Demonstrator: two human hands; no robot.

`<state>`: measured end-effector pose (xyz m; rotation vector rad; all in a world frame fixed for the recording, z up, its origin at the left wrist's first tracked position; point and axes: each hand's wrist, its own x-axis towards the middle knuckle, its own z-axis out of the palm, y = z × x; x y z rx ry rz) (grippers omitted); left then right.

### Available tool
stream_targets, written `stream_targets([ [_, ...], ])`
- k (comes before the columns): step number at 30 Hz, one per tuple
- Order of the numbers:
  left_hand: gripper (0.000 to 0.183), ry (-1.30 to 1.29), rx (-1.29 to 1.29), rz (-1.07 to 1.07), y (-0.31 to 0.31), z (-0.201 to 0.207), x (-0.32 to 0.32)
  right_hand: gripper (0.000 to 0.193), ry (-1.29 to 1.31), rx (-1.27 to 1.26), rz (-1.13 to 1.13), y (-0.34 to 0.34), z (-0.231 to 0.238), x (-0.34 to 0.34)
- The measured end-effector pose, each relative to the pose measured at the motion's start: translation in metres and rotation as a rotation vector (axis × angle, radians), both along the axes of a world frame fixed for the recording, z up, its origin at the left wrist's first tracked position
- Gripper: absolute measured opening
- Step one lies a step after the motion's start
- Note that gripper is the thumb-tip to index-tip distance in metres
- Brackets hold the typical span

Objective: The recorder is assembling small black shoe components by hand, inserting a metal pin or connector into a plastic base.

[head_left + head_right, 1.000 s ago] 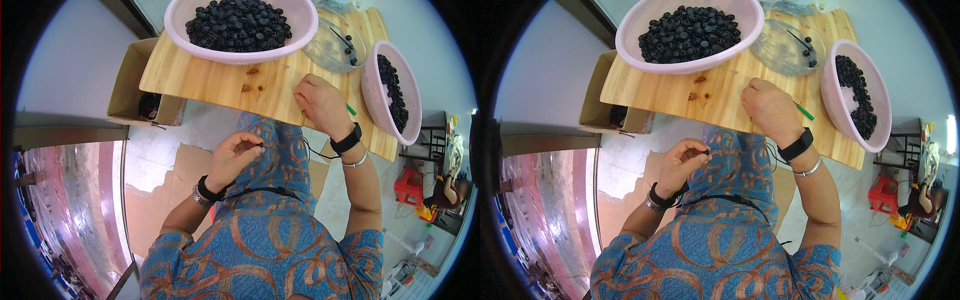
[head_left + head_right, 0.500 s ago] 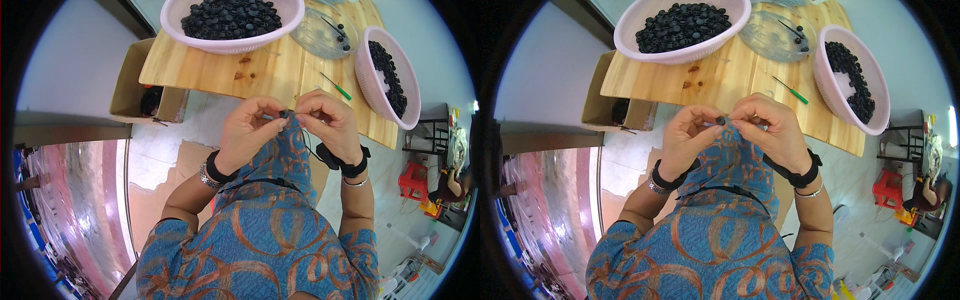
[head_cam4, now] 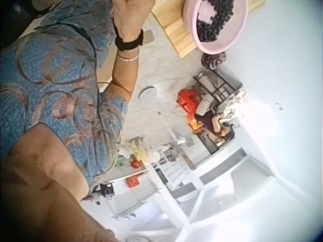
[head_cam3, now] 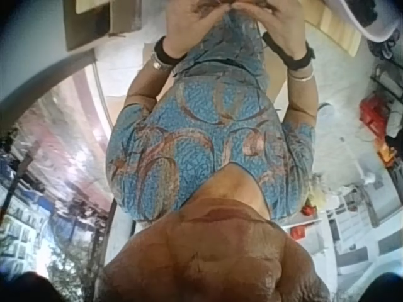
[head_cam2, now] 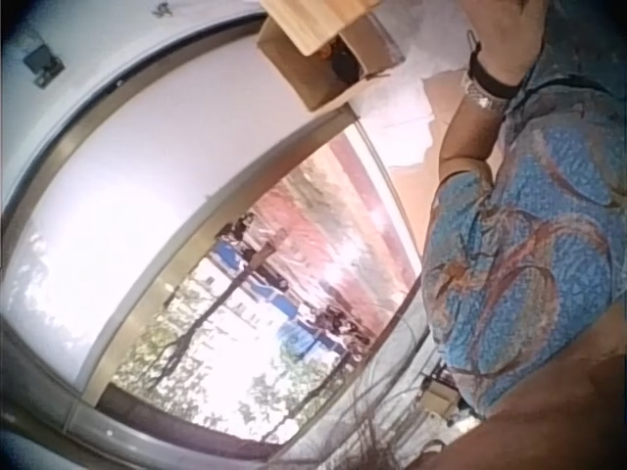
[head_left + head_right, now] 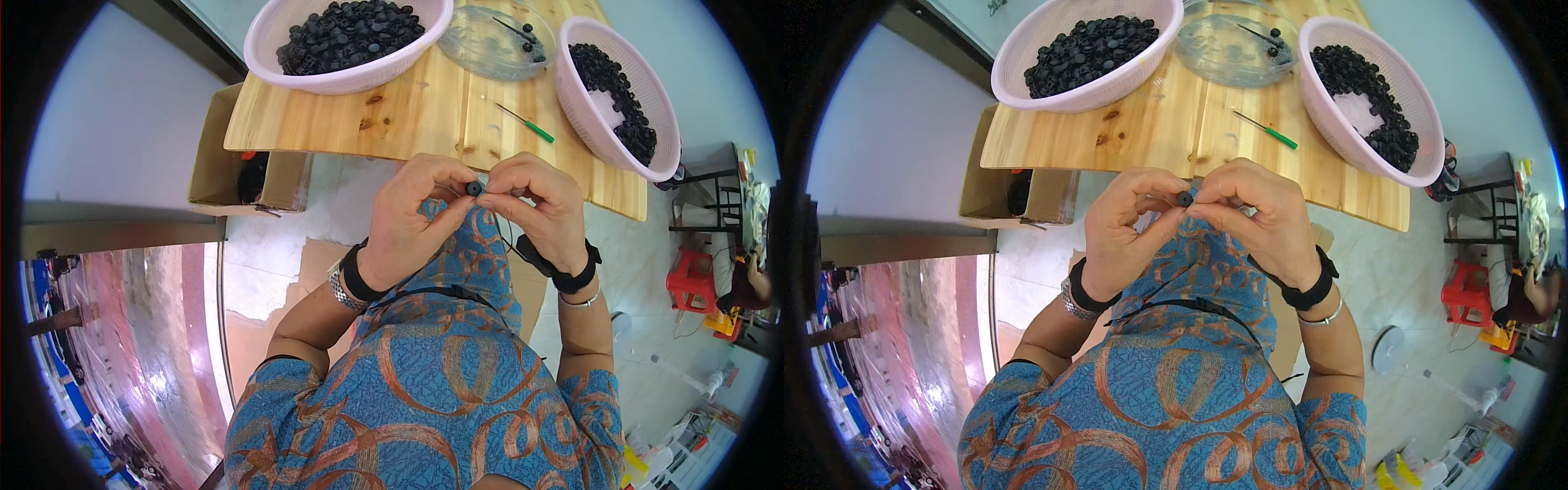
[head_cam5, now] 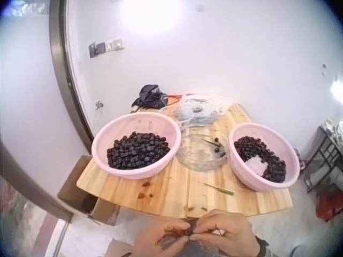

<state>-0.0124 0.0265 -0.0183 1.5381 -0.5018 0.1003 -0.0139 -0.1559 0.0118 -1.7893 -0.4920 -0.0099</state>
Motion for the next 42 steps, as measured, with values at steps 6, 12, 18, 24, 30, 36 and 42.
stream_targets([
  [6,0.029,-0.009,0.011,0.01,-0.009,0.003,-0.002,0.012,-0.02,0.096,-0.083,-0.001,-0.003,-0.016],
  [12,0.032,-0.108,0.118,0.045,-0.016,0.005,-0.002,0.015,-0.169,0.125,-0.181,-0.003,-0.009,-0.019],
  [18,0.032,-0.269,0.289,0.123,-0.017,0.011,-0.006,0.017,-0.25,-0.094,-0.214,-0.002,0.0,-0.022],
  [24,0.032,-0.463,0.398,0.128,-0.022,0.007,-0.01,0.017,-0.616,-0.565,-0.258,-0.003,0.006,-0.034],
  [30,0.027,0.303,-0.211,-0.126,-0.022,0.001,-0.008,0.025,0.102,0.279,-0.148,-0.006,-0.005,-0.028],
  [36,0.037,0.421,-0.226,-0.24,-0.022,0.012,0.004,0.023,0.068,0.276,-0.198,-0.035,-0.006,-0.03],
  [42,0.033,0.441,-0.179,-0.242,-0.045,0.024,0.012,0.015,0.048,0.224,-0.251,-0.049,0.006,-0.032],
])
